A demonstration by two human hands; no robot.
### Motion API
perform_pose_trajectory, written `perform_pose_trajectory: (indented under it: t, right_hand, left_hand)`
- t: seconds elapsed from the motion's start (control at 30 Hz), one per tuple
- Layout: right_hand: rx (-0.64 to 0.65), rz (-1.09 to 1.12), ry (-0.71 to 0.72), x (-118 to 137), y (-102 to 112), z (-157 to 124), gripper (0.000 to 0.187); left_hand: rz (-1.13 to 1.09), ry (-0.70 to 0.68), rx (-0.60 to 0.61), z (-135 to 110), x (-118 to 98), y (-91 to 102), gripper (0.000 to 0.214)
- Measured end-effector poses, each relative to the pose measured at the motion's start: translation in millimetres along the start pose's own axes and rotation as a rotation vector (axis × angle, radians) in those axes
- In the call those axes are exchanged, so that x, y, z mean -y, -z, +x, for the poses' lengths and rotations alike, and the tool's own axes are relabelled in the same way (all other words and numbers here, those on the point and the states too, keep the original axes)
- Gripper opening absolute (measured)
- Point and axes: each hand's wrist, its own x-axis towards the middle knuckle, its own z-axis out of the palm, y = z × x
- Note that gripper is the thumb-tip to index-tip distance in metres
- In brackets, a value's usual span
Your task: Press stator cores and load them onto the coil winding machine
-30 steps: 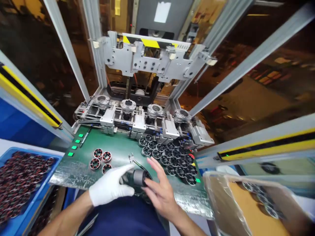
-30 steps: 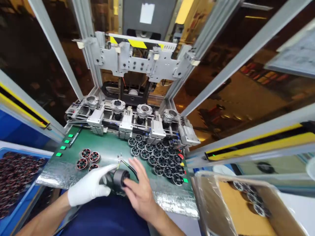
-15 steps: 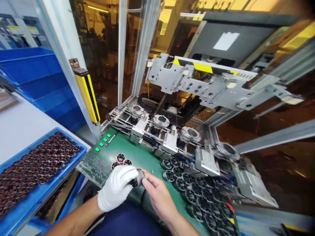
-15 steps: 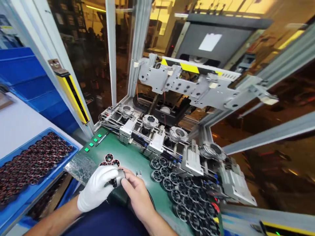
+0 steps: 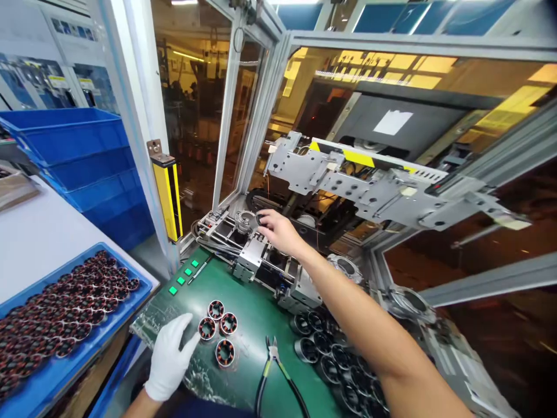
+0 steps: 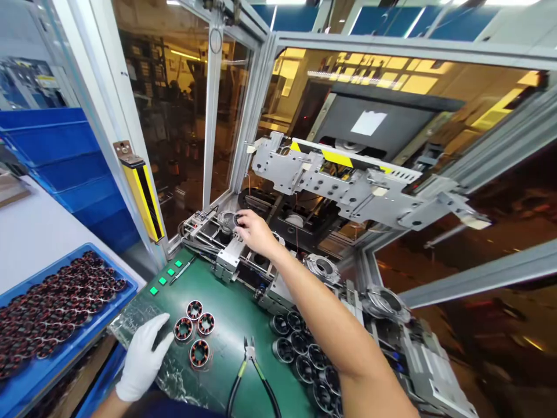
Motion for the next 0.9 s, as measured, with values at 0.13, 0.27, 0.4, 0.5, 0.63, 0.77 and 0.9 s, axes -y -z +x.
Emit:
perform_pose_trajectory:
  t: [0.13, 0.27, 0.4, 0.5, 0.63, 0.77, 0.9]
  right_hand:
    - [0.023, -0.168, 0.056, -27.7, -11.7, 45.8, 0.005]
    - [0.093, -0.283, 0.091, -42.2, -18.3, 58.2, 0.007]
    - [0.148, -0.379, 0.088, -45.8, -21.8, 58.1, 0.009]
    - [0.184, -0.446, 0.078, -42.3, -22.1, 60.7, 0.012]
    - [0.238, -0.528, 0.045, -35.8, -21.6, 68.0, 0.018]
    - [0.284, -0.588, 0.012, -31.2, -22.6, 73.9, 0.020]
    - [0.302, -0.619, 0.006, -26.6, -19.4, 71.9, 0.017]
  left_hand:
    - [0.048, -0.051, 0.009, 1.5, -1.7, -1.4, 0.042]
    - [0.064, -0.063, 0.018, 3.6, -2.5, -1.1, 0.043]
    - [0.041, -0.041, 0.056, 3.4, -2.2, -1.3, 0.044]
    - [0.021, -0.024, 0.085, 2.8, -1.6, -1.5, 0.042]
    - [0.012, -0.020, 0.103, 2.3, -0.9, -1.5, 0.040]
    - [0.014, -0.026, 0.107, 4.4, -2.5, -0.3, 0.039]
    - [0.012, -0.029, 0.090, 6.4, -5.2, 1.2, 0.038]
